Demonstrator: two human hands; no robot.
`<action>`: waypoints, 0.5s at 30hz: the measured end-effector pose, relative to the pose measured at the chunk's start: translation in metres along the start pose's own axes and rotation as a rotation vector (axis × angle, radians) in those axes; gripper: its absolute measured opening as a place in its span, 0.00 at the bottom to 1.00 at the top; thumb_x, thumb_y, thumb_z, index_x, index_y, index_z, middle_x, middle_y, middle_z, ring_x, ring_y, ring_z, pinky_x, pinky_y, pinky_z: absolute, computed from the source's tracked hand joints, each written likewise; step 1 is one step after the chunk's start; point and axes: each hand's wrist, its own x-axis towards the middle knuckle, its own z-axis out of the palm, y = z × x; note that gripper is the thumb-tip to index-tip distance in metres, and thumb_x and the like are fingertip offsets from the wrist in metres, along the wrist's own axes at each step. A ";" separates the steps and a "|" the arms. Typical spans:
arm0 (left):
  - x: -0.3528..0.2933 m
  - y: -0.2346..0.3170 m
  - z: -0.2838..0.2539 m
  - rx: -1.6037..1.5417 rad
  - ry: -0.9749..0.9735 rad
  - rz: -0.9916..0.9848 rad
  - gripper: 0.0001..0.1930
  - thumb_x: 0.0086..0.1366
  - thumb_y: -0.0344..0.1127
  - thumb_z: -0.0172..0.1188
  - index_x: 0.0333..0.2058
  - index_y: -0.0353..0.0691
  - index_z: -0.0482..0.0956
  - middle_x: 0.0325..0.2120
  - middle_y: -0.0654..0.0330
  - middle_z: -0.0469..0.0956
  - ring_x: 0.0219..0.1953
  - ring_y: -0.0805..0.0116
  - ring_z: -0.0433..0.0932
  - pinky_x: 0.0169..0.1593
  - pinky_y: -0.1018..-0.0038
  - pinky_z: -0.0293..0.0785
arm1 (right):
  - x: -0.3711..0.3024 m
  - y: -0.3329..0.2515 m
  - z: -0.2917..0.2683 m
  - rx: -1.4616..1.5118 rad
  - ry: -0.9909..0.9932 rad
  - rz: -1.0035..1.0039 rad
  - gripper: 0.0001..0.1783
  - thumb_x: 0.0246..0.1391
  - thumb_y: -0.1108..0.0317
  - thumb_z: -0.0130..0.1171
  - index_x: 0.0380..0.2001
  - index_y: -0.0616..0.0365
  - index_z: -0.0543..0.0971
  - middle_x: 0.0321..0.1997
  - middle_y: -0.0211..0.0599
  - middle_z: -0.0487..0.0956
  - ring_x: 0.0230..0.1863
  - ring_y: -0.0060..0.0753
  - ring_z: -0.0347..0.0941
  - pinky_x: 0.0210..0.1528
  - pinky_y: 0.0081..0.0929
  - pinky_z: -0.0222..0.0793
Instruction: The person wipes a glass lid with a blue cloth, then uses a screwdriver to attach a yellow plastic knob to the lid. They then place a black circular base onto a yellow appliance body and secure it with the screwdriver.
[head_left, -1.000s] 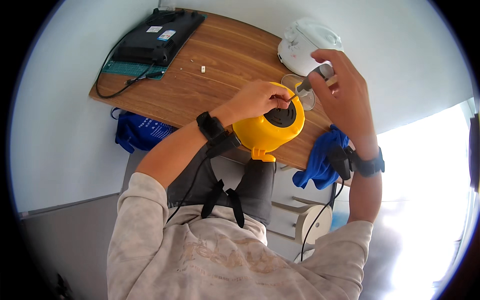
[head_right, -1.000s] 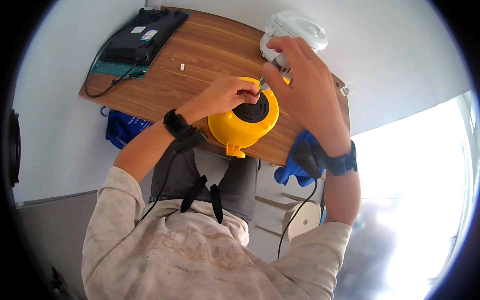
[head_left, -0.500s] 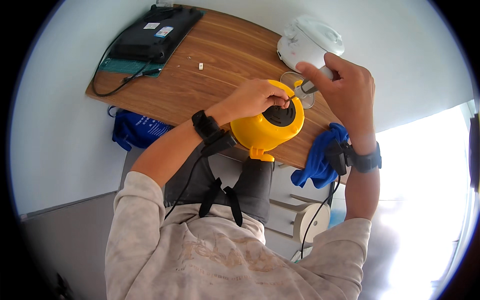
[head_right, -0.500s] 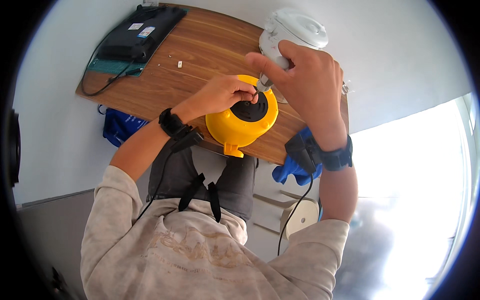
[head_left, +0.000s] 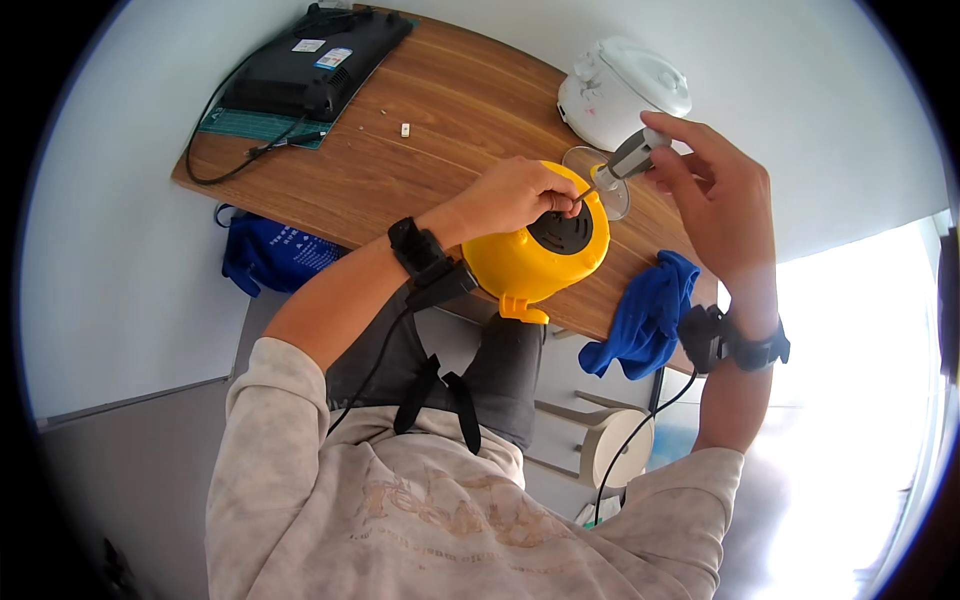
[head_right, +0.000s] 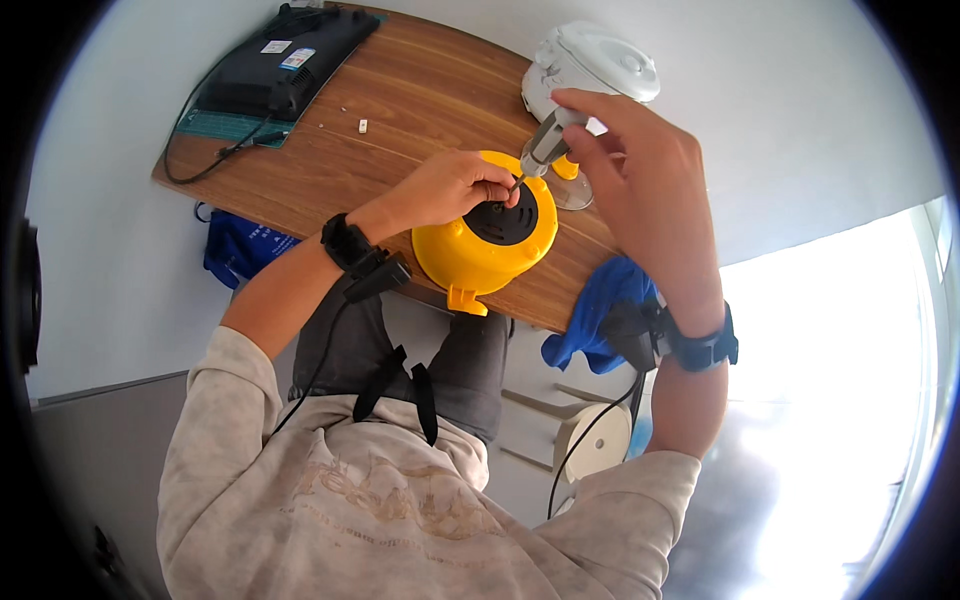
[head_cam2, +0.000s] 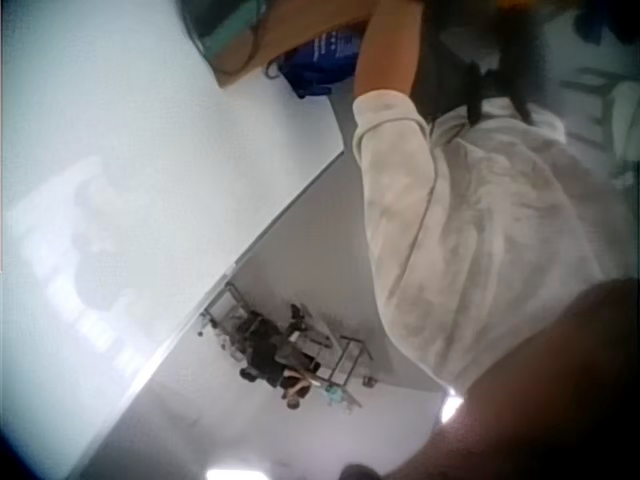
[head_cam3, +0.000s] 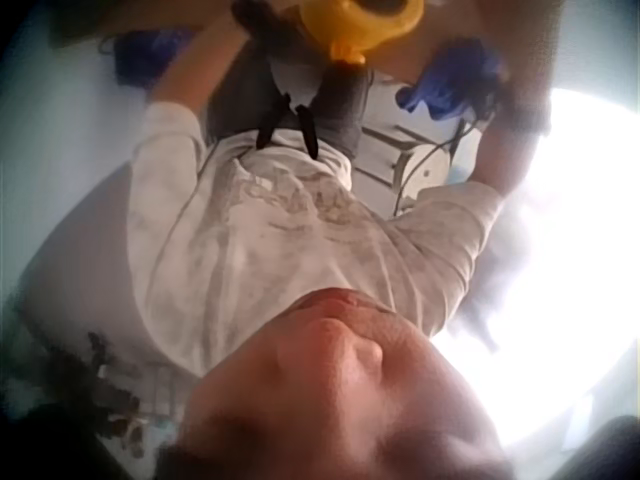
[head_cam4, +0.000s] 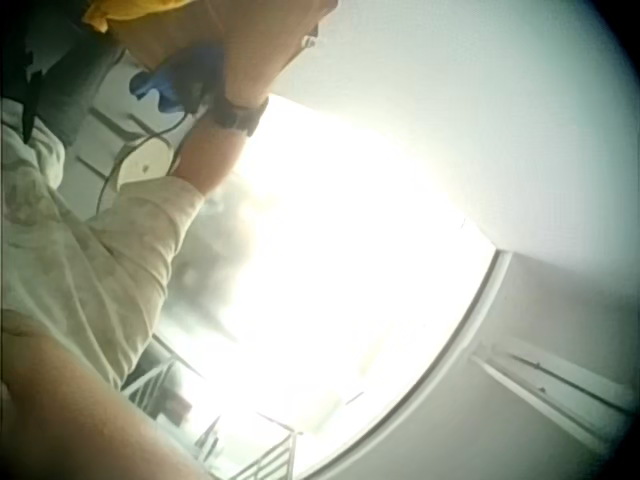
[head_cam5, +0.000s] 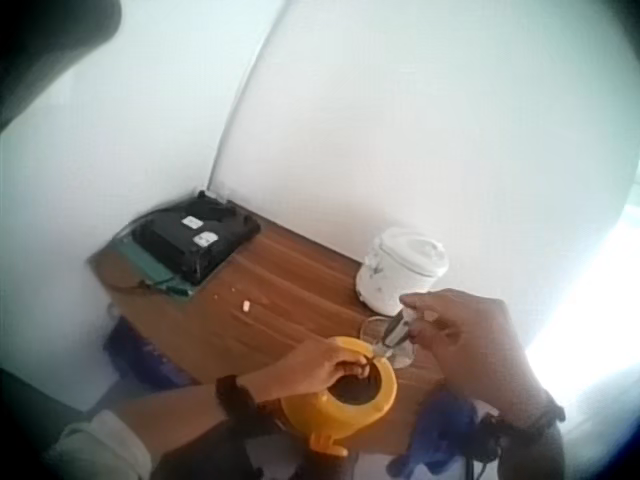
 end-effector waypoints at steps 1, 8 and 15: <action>0.000 0.001 0.001 -0.006 0.000 0.001 0.08 0.69 0.35 0.60 0.39 0.38 0.85 0.34 0.57 0.85 0.37 0.63 0.83 0.45 0.73 0.76 | 0.001 0.006 -0.002 -0.041 0.027 -0.028 0.15 0.55 0.61 0.69 0.41 0.58 0.84 0.30 0.38 0.83 0.31 0.32 0.82 0.36 0.25 0.78; 0.000 0.004 -0.005 0.015 -0.065 -0.023 0.09 0.69 0.36 0.60 0.41 0.39 0.86 0.36 0.58 0.86 0.38 0.64 0.83 0.46 0.74 0.77 | 0.014 0.001 0.004 -0.426 0.042 0.017 0.26 0.56 0.46 0.66 0.21 0.60 0.79 0.13 0.34 0.71 0.16 0.31 0.66 0.23 0.28 0.63; 0.001 0.001 -0.004 0.003 -0.071 -0.050 0.11 0.70 0.36 0.60 0.46 0.37 0.84 0.37 0.59 0.86 0.40 0.65 0.83 0.49 0.76 0.77 | 0.018 0.003 0.008 -0.530 0.064 0.149 0.37 0.56 0.37 0.61 0.08 0.58 0.73 0.06 0.32 0.63 0.11 0.31 0.58 0.21 0.30 0.58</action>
